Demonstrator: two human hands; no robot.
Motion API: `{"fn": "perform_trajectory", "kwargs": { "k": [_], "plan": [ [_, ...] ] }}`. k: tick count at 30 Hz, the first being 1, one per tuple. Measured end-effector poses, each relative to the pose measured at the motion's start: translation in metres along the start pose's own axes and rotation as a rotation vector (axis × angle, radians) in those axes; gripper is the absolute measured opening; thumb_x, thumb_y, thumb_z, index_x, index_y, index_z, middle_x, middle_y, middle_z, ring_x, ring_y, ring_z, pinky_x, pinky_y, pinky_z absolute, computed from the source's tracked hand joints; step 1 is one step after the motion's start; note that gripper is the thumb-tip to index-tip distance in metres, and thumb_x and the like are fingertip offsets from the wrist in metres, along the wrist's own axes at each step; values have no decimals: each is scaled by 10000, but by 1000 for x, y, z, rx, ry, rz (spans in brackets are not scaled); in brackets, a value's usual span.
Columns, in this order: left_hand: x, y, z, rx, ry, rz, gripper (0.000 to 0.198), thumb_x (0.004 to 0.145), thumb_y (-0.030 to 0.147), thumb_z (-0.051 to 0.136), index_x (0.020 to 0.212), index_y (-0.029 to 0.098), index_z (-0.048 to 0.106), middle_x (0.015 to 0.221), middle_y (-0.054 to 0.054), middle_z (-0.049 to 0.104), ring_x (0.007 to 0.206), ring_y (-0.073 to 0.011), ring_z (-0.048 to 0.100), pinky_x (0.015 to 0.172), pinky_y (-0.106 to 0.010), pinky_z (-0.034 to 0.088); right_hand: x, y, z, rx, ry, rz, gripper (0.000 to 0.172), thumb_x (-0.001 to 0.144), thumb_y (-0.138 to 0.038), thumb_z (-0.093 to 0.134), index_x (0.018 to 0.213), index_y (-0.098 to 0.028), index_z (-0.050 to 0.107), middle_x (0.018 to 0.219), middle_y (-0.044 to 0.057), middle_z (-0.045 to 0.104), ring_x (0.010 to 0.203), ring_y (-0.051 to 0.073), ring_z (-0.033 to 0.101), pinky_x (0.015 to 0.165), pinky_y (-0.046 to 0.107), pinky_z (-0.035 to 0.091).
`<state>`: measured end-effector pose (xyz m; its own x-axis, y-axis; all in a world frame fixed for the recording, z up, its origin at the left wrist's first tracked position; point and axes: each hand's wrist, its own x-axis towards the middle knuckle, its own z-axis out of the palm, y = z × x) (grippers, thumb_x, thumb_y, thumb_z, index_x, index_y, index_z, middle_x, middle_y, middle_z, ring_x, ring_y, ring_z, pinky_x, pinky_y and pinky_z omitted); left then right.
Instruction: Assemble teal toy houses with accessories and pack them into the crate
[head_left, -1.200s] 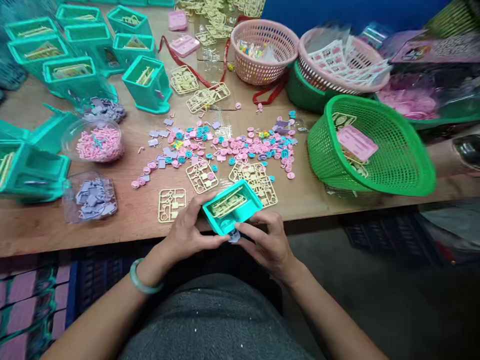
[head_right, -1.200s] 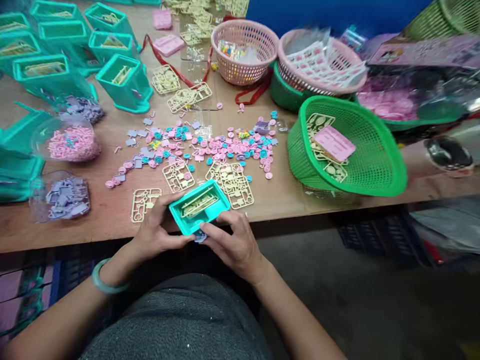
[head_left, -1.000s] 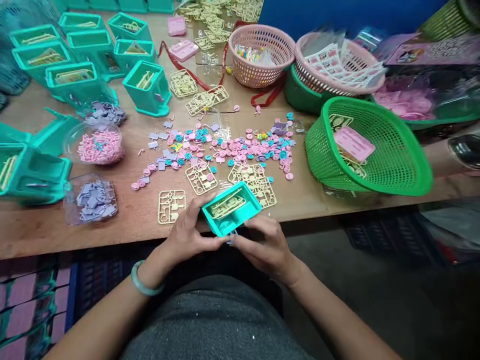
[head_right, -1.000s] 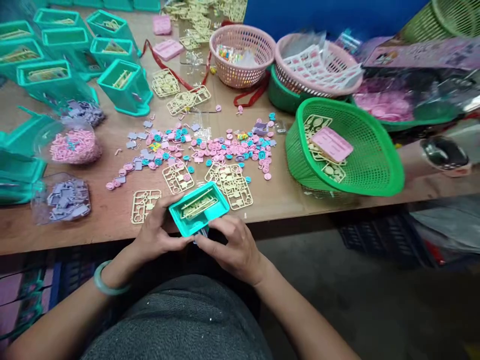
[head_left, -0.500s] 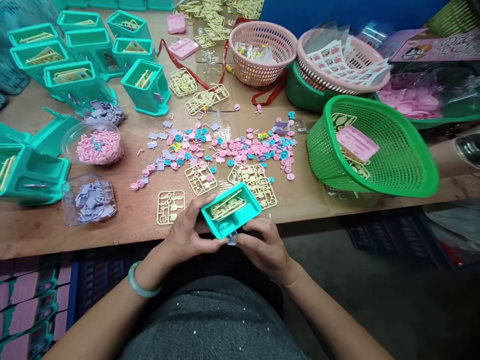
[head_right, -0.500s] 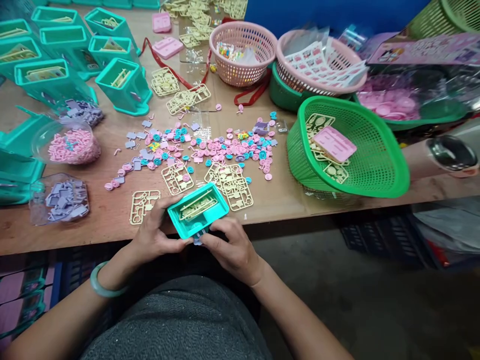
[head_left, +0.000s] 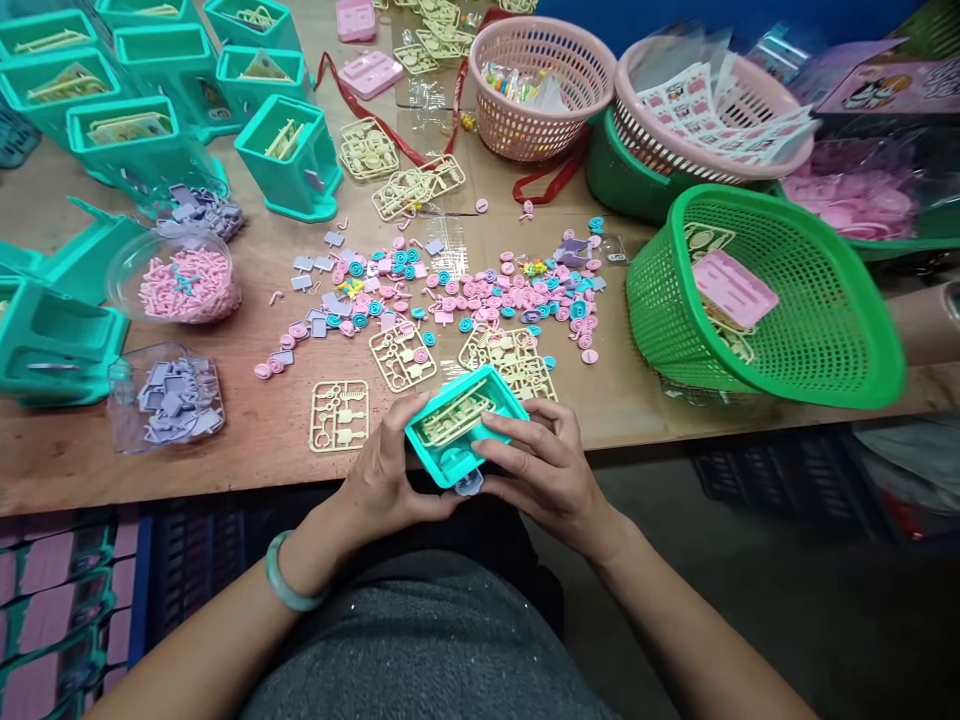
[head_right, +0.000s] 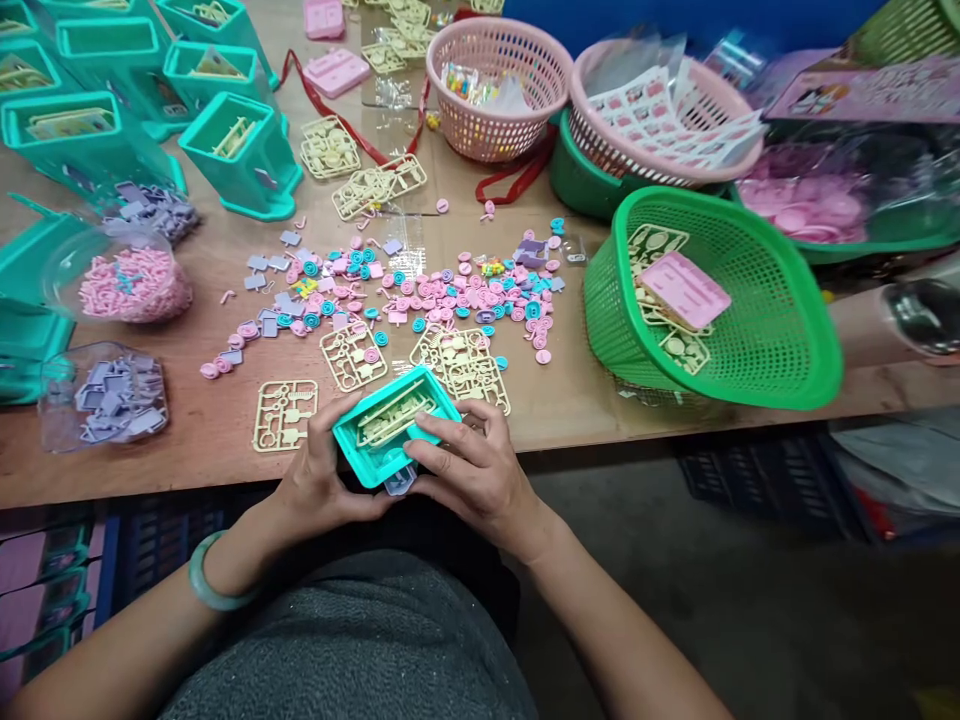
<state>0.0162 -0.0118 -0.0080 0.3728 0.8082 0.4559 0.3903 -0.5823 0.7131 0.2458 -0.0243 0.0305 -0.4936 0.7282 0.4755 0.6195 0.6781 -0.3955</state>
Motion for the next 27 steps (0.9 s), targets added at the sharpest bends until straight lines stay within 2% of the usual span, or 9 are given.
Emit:
{"fn": "perform_trajectory", "kwargs": {
  "k": [4, 10, 15, 17, 19, 23, 27],
  "plan": [
    [-1, -2, 0, 0, 8, 9, 1061, 726, 383, 829, 1558, 186, 200, 1345, -188, 538, 1209, -325, 604, 948, -457, 573, 0, 2, 0, -15, 25, 0, 255, 945, -346, 681, 1179, -257, 633, 1187, 78, 738, 1105, 229, 622, 981, 458, 484],
    [-3, -1, 0, -54, -24, -33, 1021, 760, 393, 802, 1558, 195, 195, 1388, -199, 501, 1295, -337, 550, 1037, -487, 524, 2, 9, -3, 19, -65, -46, 355, 936, -260, 688, 1278, -290, 600, 1236, 58, 726, 1144, 232, 609, 990, 464, 467],
    [-4, -3, -2, -68, -32, -144, 1089, 701, 354, 854, 1560, 243, 194, 1409, -177, 494, 1279, -345, 569, 1040, -476, 521, 4, -5, 5, 58, 15, 69, 386, 942, -216, 657, 1311, -302, 586, 1219, 63, 718, 1094, 228, 646, 994, 469, 453],
    [1, -3, -8, -164, -61, -237, 1121, 658, 357, 885, 1556, 270, 218, 1456, -169, 476, 1300, -355, 557, 1071, -494, 496, 11, -12, 6, 86, 25, 146, 433, 927, -226, 672, 1342, -309, 580, 1230, 69, 698, 1130, 250, 627, 1014, 491, 450],
    [9, -1, -15, -333, -54, -387, 1098, 654, 387, 894, 1544, 284, 259, 1482, -158, 484, 1318, -355, 549, 1088, -495, 484, 24, -15, 5, 144, 26, 229, 512, 916, -254, 683, 1403, -313, 538, 1297, 82, 652, 1220, 278, 578, 1057, 519, 439],
    [27, 10, -29, -704, 41, -683, 764, 757, 463, 819, 1397, 238, 470, 1340, -139, 643, 1248, -336, 616, 1015, -451, 538, 52, -11, 5, 374, 28, 303, 602, 942, -244, 605, 1509, -304, 414, 1530, 91, 458, 1432, 261, 421, 1153, 488, 412],
    [36, 20, -36, -838, 89, -802, 580, 800, 467, 779, 1273, 220, 552, 1315, -113, 671, 1265, -320, 607, 1055, -452, 503, 69, -4, 16, 496, 16, 354, 531, 944, -260, 598, 1459, -298, 477, 1560, 87, 417, 1471, 237, 385, 1185, 458, 392]
  ]
}}
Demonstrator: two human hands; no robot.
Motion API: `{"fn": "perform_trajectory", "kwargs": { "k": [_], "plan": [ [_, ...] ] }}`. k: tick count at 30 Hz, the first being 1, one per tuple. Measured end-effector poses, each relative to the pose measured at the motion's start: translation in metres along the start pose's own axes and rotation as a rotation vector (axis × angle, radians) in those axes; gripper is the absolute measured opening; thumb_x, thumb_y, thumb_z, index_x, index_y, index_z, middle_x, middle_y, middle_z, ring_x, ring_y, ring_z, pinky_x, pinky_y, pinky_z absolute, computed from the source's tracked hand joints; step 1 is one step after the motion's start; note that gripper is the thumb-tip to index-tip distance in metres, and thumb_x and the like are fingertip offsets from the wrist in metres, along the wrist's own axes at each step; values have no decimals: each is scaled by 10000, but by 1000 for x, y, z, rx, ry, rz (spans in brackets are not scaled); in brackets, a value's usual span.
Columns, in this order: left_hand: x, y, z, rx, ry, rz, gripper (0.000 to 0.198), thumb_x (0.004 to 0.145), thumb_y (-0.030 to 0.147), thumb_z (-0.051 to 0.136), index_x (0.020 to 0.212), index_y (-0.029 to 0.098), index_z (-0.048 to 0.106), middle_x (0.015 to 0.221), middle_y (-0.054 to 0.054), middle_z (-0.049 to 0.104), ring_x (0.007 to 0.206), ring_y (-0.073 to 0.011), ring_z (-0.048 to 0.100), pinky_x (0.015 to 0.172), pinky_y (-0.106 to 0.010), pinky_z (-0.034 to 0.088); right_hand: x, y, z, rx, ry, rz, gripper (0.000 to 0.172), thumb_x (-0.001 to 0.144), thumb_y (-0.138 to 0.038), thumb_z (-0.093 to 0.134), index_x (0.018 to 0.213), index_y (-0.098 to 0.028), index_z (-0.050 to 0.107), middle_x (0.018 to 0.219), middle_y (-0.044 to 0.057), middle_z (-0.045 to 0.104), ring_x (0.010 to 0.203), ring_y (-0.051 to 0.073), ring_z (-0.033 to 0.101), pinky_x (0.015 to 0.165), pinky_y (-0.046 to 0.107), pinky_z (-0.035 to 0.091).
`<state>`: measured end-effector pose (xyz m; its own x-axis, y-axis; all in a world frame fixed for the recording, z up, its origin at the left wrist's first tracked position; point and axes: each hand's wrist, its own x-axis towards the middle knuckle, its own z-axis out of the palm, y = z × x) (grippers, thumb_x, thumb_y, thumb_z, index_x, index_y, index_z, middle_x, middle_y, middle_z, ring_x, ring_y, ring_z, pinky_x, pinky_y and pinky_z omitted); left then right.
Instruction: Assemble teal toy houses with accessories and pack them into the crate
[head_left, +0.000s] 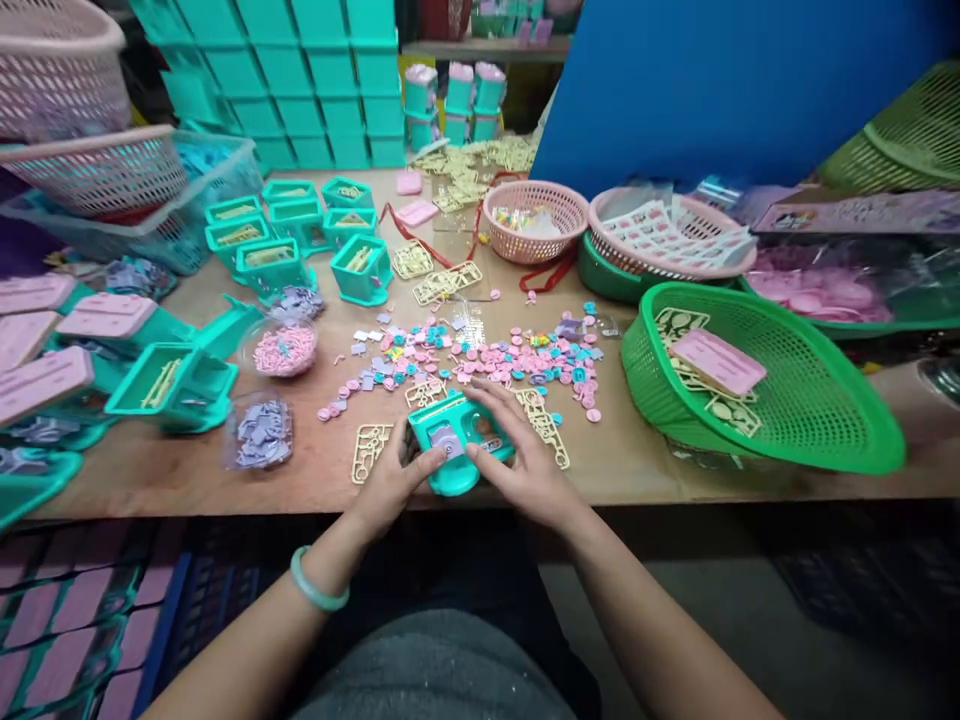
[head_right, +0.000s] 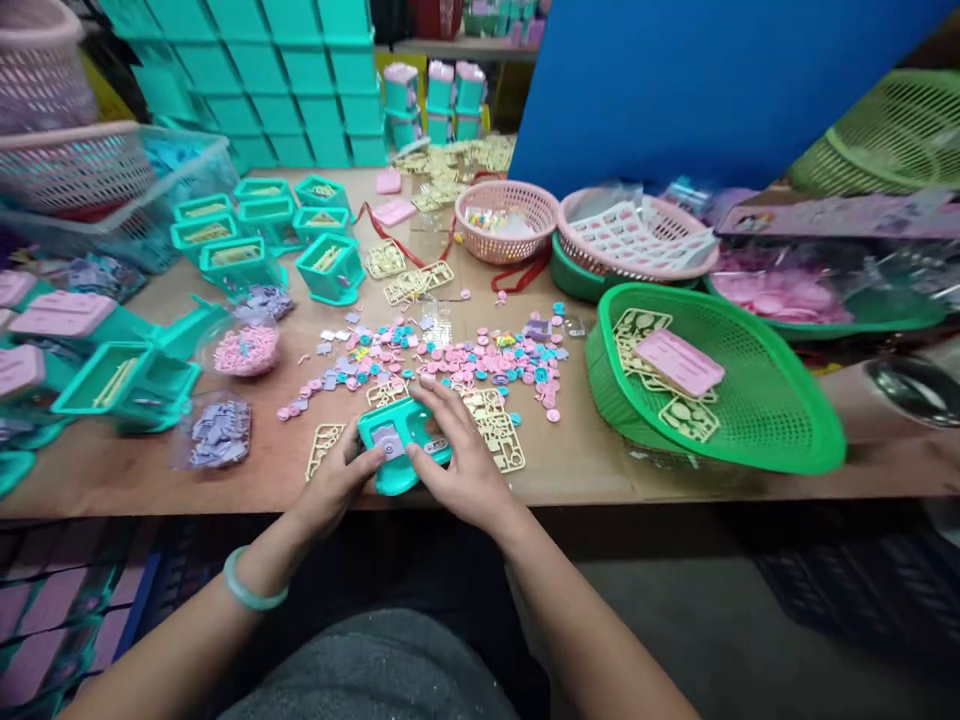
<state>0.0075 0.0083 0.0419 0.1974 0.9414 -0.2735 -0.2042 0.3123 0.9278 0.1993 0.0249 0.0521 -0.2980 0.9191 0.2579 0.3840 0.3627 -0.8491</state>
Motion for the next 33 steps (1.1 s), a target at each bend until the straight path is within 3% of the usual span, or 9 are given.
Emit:
{"fn": "perform_trajectory", "kwargs": {
  "k": [8, 11, 14, 17, 20, 22, 24, 27, 33],
  "plan": [
    [-1, -6, 8, 58, 187, 43, 645, 728, 495, 809, 1257, 213, 570, 1228, -100, 708, 1150, -319, 660, 940, -394, 546, 1, -6, 10, 54, 46, 141, 516, 856, -312, 721, 1343, -300, 551, 1523, 100, 432, 1422, 263, 448, 1010, 390, 549],
    [-1, -6, 7, 12, 156, 10, 663, 714, 515, 822, 1259, 227, 579, 1279, -98, 691, 1207, -314, 634, 941, -364, 542, -3, -11, 14, 61, 66, 126, 527, 863, -339, 731, 1353, -308, 539, 1536, 97, 424, 1432, 260, 437, 1021, 392, 542],
    [0, -2, 4, -156, 92, -94, 635, 737, 538, 803, 1254, 239, 587, 1277, -104, 698, 1217, -319, 638, 933, -378, 557, -10, -9, 14, 26, 98, 57, 674, 855, -362, 756, 1454, -329, 450, 1551, 104, 427, 1462, 260, 401, 1101, 421, 484],
    [2, 1, 1, -236, 67, -142, 581, 723, 480, 835, 1191, 226, 603, 1148, -93, 742, 1117, -319, 688, 893, -390, 579, -20, 13, -8, -52, 239, 36, 681, 883, -397, 721, 1485, -294, 419, 1409, 121, 566, 1324, 244, 549, 1029, 398, 527],
    [1, 0, 1, -251, 105, -135, 501, 710, 474, 855, 1063, 234, 593, 1029, -42, 748, 984, -266, 723, 827, -352, 592, -28, 55, -56, -311, 501, 163, 256, 951, -361, 585, 1136, -198, 655, 1033, 94, 677, 886, 198, 675, 806, 341, 566],
    [0, -1, 4, -252, 135, -131, 475, 703, 490, 861, 974, 236, 565, 955, -5, 732, 878, -216, 723, 767, -314, 593, -32, 85, -85, -528, 532, 274, 180, 920, -327, 575, 911, -177, 676, 893, 81, 660, 738, 194, 626, 744, 349, 538],
    [-1, -1, 8, -246, 172, -131, 493, 687, 511, 868, 926, 234, 537, 896, 19, 709, 776, -175, 699, 689, -279, 581, -35, 106, -102, -660, 458, 338, 173, 893, -284, 559, 812, -178, 669, 830, 80, 655, 723, 205, 608, 736, 351, 511],
    [-3, -1, 13, -233, 200, -143, 538, 666, 542, 870, 939, 228, 530, 859, 25, 688, 686, -151, 662, 586, -252, 543, -36, 119, -105, -735, 382, 364, 187, 874, -241, 529, 795, -180, 688, 827, 93, 679, 774, 226, 625, 758, 348, 492],
    [-2, 0, 12, -171, 151, -136, 599, 698, 588, 826, 1100, 204, 605, 915, -8, 717, 717, -154, 671, 598, -239, 503, -34, 111, -95, -712, 390, 327, 198, 869, -249, 534, 916, -183, 715, 884, 85, 701, 769, 213, 646, 755, 330, 493]
  ]
}}
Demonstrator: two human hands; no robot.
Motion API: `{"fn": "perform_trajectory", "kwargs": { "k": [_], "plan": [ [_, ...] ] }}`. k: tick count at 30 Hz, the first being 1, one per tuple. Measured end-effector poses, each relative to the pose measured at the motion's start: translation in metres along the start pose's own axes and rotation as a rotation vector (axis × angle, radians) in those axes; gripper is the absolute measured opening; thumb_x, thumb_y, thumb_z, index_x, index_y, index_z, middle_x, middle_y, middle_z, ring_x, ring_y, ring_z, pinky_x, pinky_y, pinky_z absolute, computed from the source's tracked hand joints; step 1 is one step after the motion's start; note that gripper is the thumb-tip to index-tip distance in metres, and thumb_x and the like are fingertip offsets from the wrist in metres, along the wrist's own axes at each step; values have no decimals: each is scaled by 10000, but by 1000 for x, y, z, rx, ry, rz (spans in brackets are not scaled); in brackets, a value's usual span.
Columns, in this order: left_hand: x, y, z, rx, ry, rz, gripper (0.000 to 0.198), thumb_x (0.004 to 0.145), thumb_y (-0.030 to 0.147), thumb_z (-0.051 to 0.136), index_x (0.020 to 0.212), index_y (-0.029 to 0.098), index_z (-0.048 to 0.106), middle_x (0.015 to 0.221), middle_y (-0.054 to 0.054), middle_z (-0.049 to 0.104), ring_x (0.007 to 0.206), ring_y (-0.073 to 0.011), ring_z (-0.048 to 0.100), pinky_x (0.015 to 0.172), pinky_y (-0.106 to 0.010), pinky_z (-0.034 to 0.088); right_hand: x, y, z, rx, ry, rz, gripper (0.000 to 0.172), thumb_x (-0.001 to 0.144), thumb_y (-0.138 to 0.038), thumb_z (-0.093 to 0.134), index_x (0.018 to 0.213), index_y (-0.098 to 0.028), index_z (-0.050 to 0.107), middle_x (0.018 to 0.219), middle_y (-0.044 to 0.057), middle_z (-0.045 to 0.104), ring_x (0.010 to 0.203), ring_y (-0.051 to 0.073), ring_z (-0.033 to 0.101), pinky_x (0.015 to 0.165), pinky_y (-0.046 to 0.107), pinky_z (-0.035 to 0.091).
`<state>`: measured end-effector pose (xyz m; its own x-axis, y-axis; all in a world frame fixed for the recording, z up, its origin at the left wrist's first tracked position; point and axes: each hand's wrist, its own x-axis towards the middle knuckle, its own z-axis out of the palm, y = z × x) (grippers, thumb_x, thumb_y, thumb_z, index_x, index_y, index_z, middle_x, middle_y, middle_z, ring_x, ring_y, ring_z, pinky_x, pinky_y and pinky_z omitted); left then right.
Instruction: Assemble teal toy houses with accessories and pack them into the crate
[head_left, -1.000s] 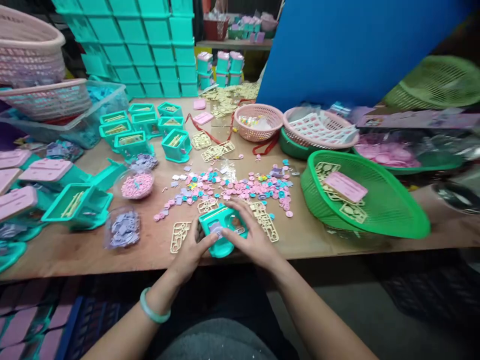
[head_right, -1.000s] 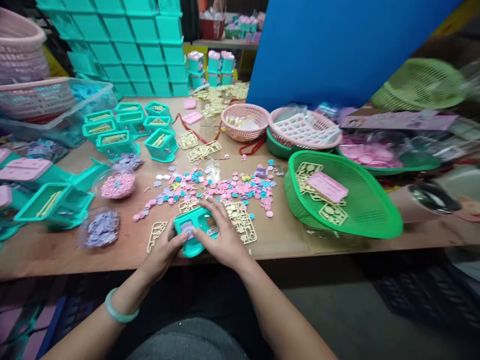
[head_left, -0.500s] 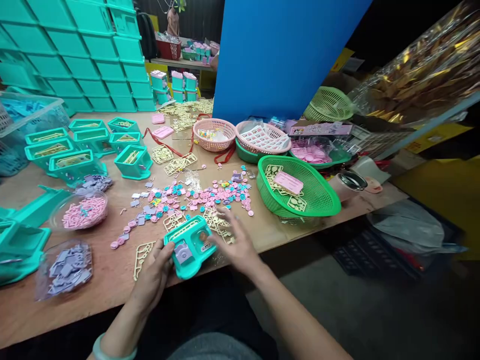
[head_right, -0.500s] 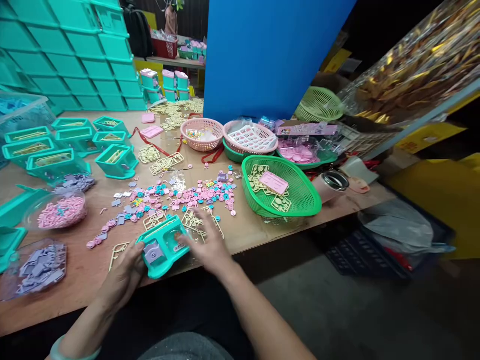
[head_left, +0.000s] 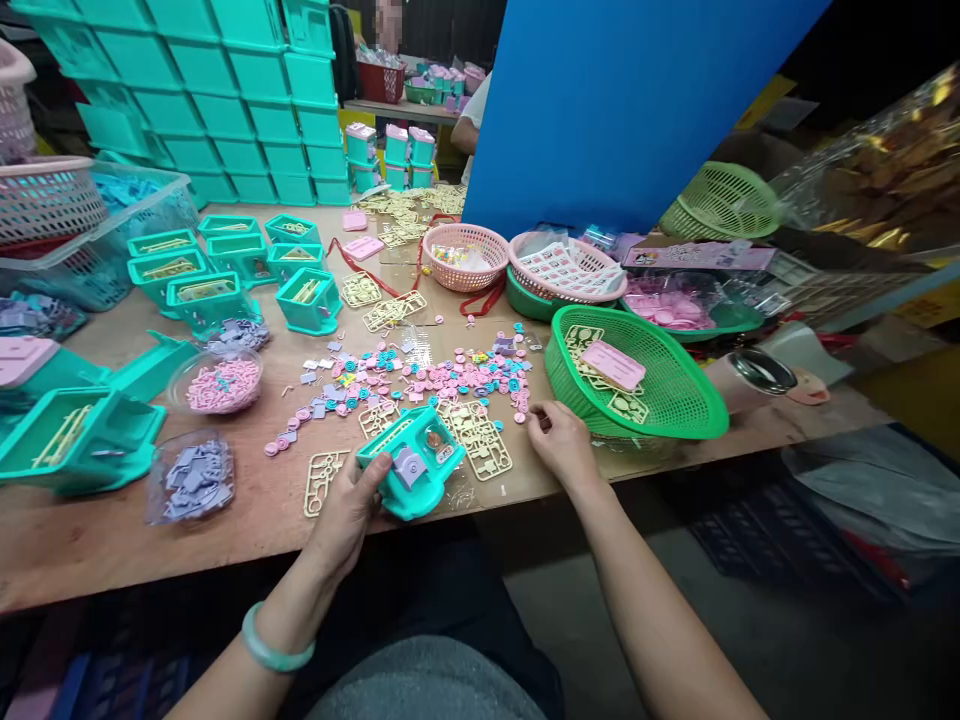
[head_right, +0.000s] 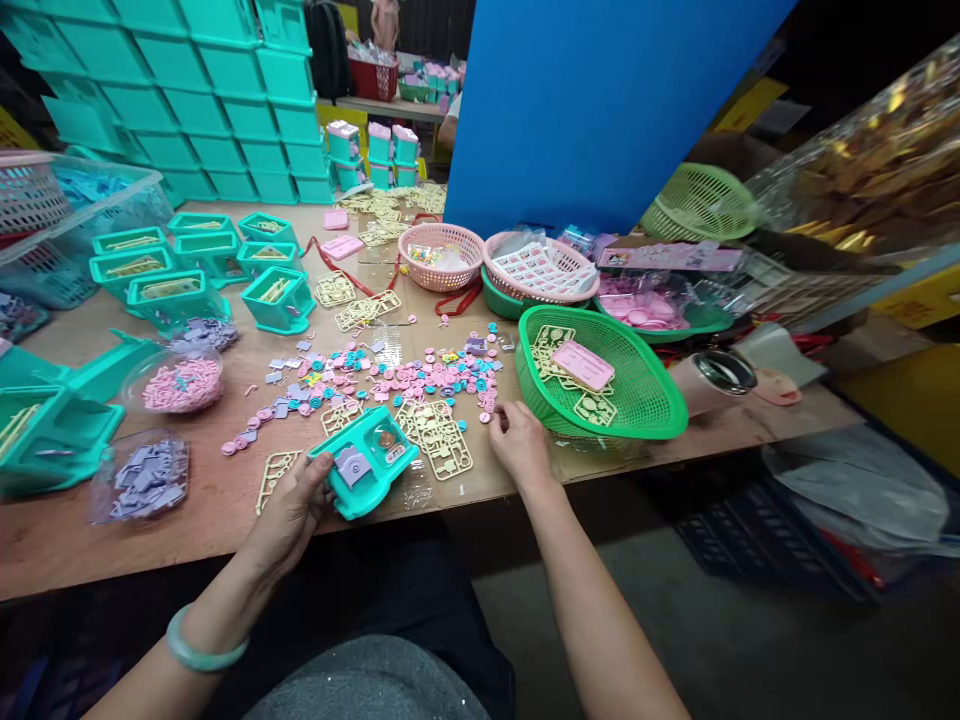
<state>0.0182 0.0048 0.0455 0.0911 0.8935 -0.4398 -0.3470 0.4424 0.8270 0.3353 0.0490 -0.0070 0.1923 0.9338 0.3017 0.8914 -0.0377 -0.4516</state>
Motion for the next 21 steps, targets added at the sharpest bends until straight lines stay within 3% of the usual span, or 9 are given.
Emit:
{"fn": "perform_trajectory", "kwargs": {
  "k": [8, 16, 18, 21],
  "plan": [
    [2, 4, -1, 6, 27, -27, 582, 652, 580, 856, 1038, 207, 631, 909, 3, 719, 732, -156, 667, 627, -246, 517, 7, -8, 0, 30, -62, -103, 190, 901, -249, 529, 844, -194, 701, 881, 76, 713, 841, 222, 657, 773, 327, 482],
    [4, 4, 2, 4, 3, 9, 558, 693, 553, 845, 1079, 201, 649, 971, -20, 742, 810, -170, 690, 680, -251, 524, 23, -20, -16, -92, -203, 148, 184, 848, -238, 617, 671, -192, 630, 751, 66, 680, 726, 210, 612, 683, 312, 425],
    [4, 3, 3, -1, 10, 17, 576, 697, 554, 843, 1105, 195, 652, 980, -31, 749, 850, -186, 698, 687, -251, 523, 15, -35, -24, 20, -190, 118, 181, 847, -239, 632, 672, -193, 623, 726, 52, 664, 690, 195, 601, 667, 307, 436],
    [3, 5, 5, 20, 17, 28, 629, 681, 562, 852, 1137, 178, 650, 927, -39, 754, 874, -207, 707, 707, -259, 525, -13, -78, -37, 369, -132, -96, 154, 907, -282, 613, 785, -196, 651, 792, 42, 674, 722, 176, 626, 683, 288, 488]
  ]
}}
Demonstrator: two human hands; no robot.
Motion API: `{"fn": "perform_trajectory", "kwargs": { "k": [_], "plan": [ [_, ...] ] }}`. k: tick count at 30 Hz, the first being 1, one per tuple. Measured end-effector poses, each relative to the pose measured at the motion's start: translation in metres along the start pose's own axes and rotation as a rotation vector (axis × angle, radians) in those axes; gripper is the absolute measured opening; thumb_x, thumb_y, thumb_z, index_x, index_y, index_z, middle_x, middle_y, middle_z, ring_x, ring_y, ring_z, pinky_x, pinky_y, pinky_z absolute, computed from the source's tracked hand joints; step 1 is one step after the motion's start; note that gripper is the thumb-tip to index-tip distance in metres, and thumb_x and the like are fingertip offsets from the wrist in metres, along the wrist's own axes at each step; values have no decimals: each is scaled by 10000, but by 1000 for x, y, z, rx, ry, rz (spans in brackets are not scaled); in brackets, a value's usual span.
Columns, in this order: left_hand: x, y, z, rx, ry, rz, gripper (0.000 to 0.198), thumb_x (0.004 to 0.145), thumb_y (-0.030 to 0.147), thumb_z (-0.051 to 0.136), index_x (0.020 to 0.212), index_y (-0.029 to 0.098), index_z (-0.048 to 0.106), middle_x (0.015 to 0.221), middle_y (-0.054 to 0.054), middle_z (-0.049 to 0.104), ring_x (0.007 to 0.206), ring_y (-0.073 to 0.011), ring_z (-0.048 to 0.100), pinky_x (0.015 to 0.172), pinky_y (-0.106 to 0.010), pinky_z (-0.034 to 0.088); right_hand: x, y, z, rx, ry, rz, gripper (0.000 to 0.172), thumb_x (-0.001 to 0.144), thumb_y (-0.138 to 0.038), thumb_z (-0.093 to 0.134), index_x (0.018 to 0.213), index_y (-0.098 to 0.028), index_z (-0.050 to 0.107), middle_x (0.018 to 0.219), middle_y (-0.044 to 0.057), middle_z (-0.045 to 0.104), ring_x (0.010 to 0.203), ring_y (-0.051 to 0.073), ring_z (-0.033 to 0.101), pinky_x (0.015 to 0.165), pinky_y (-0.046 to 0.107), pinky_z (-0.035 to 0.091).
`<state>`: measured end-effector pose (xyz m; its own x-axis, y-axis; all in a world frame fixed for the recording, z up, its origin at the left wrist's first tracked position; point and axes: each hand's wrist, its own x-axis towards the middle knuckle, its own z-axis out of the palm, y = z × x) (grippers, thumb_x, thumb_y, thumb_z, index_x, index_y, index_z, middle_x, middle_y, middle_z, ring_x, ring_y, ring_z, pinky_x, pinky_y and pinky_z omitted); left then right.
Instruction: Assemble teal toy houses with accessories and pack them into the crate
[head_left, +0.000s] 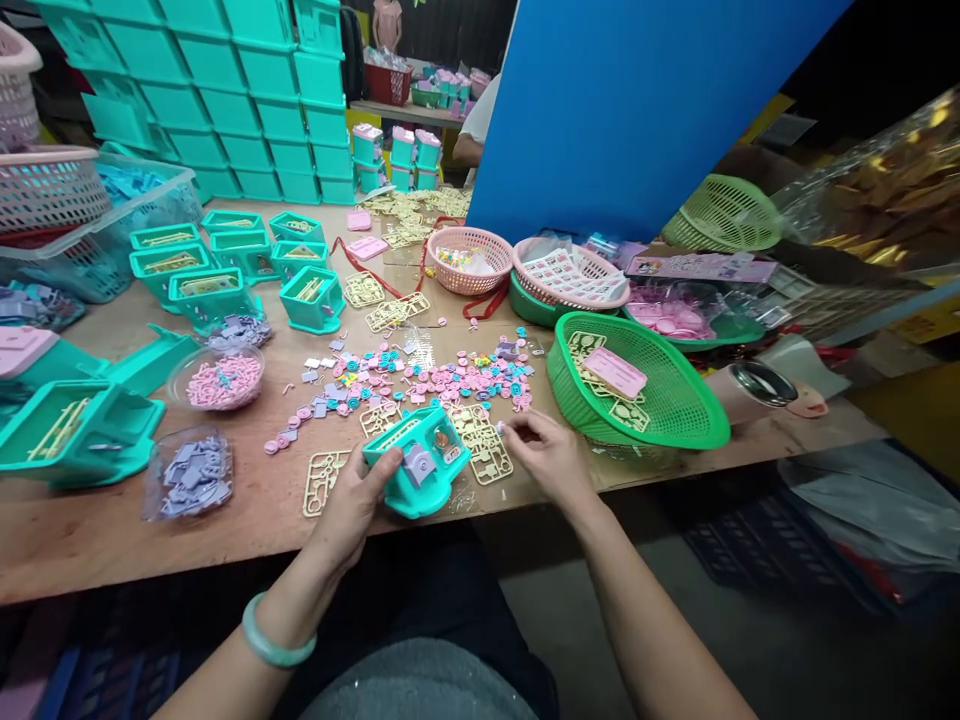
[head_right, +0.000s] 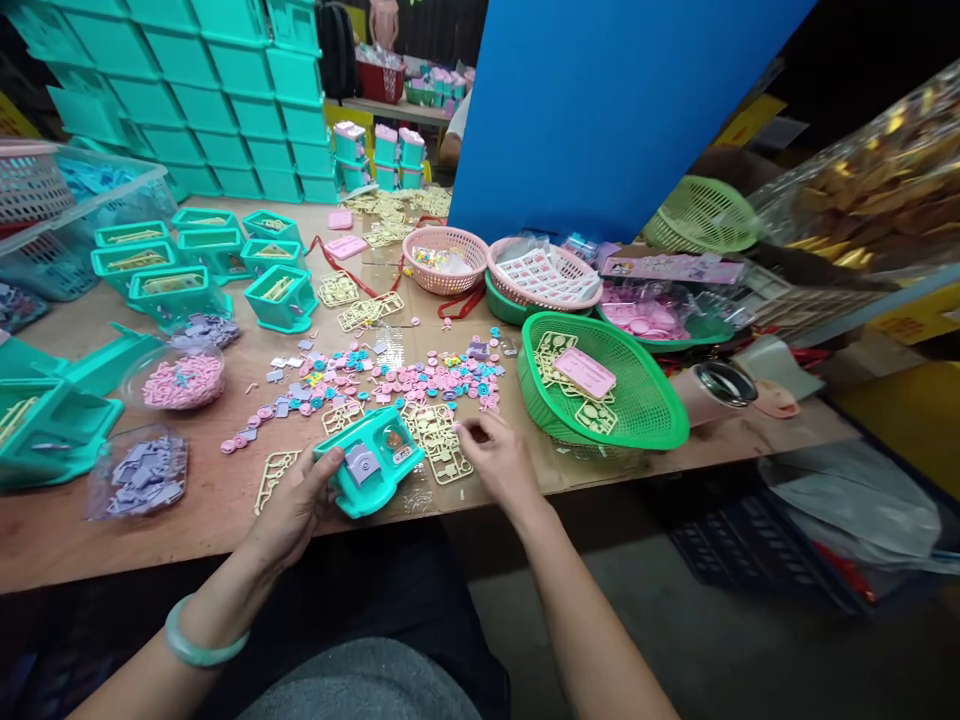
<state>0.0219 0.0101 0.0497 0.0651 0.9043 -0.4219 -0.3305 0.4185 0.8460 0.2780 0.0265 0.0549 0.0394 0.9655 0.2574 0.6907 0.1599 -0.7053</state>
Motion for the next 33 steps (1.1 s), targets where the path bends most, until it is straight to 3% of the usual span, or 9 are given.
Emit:
{"fn": "perform_trajectory", "kwargs": {
  "k": [4, 7, 17, 25, 33],
  "plan": [
    [-4, 5, 4, 31, -21, 5, 670, 675, 541, 865, 1180, 175, 619, 1062, -71, 760, 980, -239, 715, 773, -289, 547, -29, -63, 14, 230, -89, -226, 81, 951, -221, 589, 893, -208, 645, 868, 39, 682, 824, 166, 652, 763, 283, 524],
    [-6, 6, 6, 39, -58, 15, 677, 691, 527, 858, 1205, 176, 593, 1168, -102, 741, 1057, -274, 705, 804, -319, 559, -34, -81, 18, 190, -98, -257, 83, 949, -168, 580, 896, -206, 631, 854, 37, 670, 808, 159, 637, 752, 284, 513],
    [-1, -6, 6, 87, -115, 95, 733, 731, 481, 842, 1320, 183, 525, 1254, -121, 710, 1154, -285, 668, 949, -388, 540, -33, -78, 9, 115, -159, -257, 94, 946, -136, 583, 881, -193, 618, 843, 35, 659, 789, 150, 637, 721, 257, 499],
    [-2, -4, 7, 169, -150, 123, 733, 711, 465, 851, 1326, 203, 552, 1236, -107, 723, 1138, -290, 679, 957, -400, 544, -49, -84, 17, -68, -79, -360, 142, 952, -84, 513, 912, -200, 585, 830, 45, 646, 771, 168, 634, 708, 270, 499],
    [-6, -1, 6, 165, -99, 103, 638, 711, 512, 831, 1208, 197, 585, 1121, -88, 744, 1041, -270, 705, 853, -349, 570, -47, -91, 35, 102, -15, -214, 133, 947, -128, 543, 855, -208, 596, 805, 22, 632, 770, 162, 624, 711, 262, 488]
  ]
}}
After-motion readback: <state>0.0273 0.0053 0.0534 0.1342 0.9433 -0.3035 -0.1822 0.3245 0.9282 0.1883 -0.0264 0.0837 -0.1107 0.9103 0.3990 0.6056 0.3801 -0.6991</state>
